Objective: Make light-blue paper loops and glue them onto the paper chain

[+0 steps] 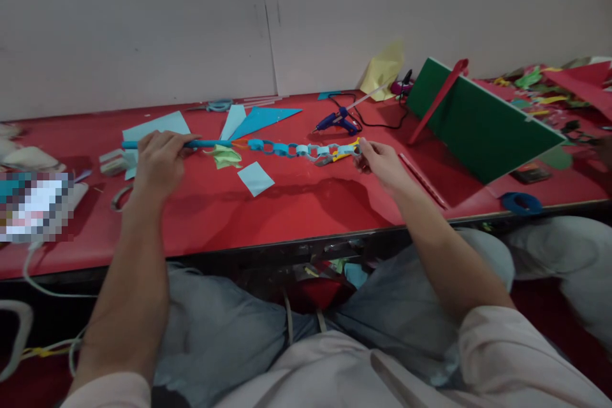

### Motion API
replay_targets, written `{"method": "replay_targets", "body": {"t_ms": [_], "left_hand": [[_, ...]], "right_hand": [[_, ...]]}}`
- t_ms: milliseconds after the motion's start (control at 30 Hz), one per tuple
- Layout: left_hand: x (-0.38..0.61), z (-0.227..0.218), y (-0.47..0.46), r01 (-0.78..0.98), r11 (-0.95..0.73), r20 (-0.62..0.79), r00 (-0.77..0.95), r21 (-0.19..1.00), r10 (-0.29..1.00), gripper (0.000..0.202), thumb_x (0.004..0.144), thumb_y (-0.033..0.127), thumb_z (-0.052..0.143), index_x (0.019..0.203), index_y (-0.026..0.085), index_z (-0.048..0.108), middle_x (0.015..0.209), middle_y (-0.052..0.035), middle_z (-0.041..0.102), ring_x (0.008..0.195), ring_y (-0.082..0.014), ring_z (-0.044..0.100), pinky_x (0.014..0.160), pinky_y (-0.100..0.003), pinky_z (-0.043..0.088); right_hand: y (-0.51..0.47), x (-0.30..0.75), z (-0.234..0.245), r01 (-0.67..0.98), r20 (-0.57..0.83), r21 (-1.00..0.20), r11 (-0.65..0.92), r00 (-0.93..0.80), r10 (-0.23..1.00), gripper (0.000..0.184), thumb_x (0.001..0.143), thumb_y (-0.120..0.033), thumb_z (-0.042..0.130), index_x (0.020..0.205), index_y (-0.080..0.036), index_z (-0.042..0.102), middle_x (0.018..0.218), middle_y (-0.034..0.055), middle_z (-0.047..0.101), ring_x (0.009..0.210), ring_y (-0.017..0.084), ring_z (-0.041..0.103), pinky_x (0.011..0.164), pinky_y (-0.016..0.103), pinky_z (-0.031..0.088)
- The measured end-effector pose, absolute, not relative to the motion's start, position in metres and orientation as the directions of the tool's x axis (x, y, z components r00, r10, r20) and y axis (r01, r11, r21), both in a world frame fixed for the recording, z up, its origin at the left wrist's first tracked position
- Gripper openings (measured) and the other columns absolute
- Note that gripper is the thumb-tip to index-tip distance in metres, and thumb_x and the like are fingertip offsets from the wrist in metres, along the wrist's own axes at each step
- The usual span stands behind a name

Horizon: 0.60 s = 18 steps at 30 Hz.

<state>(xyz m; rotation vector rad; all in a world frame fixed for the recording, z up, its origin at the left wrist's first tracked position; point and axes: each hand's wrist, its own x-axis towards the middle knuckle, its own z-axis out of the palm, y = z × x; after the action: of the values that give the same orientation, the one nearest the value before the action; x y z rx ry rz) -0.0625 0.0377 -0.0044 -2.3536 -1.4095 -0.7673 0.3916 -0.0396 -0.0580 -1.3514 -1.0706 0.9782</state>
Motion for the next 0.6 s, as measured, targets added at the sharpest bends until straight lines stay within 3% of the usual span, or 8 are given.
{"method": "replay_targets", "body": {"t_ms": [167,300,433,600], "left_hand": [[-0.055,0.002,0.03,0.888,-0.454,0.609,0.322,0.071,0.725,0.041,0.107,0.036,0.04,0.121,0.023,0.077,0.112,-0.0117,0.076,0.114,-0.0275,0.065,0.114,-0.047,0.04],[-0.047,0.014,0.018,0.909,-0.414,0.577,0.314,0.045,0.754,0.041,0.109,0.039,0.038,0.127,0.027,0.073,0.121,-0.0089,0.076,0.121,-0.0267,0.064,0.119,-0.049,0.037],[-0.056,0.009,0.024,0.907,-0.41,0.384,0.345,0.1,0.856,0.032,0.101,0.034,0.045,0.118,0.03,0.072,0.121,-0.0041,0.079,0.118,-0.0265,0.066,0.112,-0.045,0.046],[-0.08,-0.014,0.039,0.906,-0.382,0.067,0.376,0.18,0.924,0.026,0.086,0.035,0.053,0.1,0.028,0.074,0.106,-0.0048,0.083,0.092,-0.0284,0.072,0.089,-0.042,0.057]], "right_hand": [[-0.036,0.389,-0.053,-0.165,-0.068,-0.986,-0.024,0.263,0.962,0.044,0.093,-0.06,0.074,0.078,-0.02,0.063,0.071,0.002,0.07,0.056,0.01,0.06,0.047,0.021,0.037],[-0.028,0.382,-0.043,-0.403,-0.2,-0.911,-0.084,0.255,0.946,0.036,0.104,-0.044,0.062,0.075,-0.023,0.056,0.075,0.0009,0.07,0.072,0.012,0.071,0.06,0.021,0.053],[-0.018,0.371,-0.017,-0.388,-0.027,-0.919,0.064,0.225,0.974,0.04,0.108,-0.04,0.056,0.073,-0.022,0.054,0.095,0.0042,0.076,0.083,0.011,0.072,0.077,0.023,0.059],[0.007,0.344,0.02,-0.139,0.238,-0.958,0.252,0.111,0.965,0.044,0.095,-0.058,0.074,0.078,-0.02,0.06,0.081,0.0017,0.067,0.077,0.012,0.066,0.062,0.02,0.051]]}}
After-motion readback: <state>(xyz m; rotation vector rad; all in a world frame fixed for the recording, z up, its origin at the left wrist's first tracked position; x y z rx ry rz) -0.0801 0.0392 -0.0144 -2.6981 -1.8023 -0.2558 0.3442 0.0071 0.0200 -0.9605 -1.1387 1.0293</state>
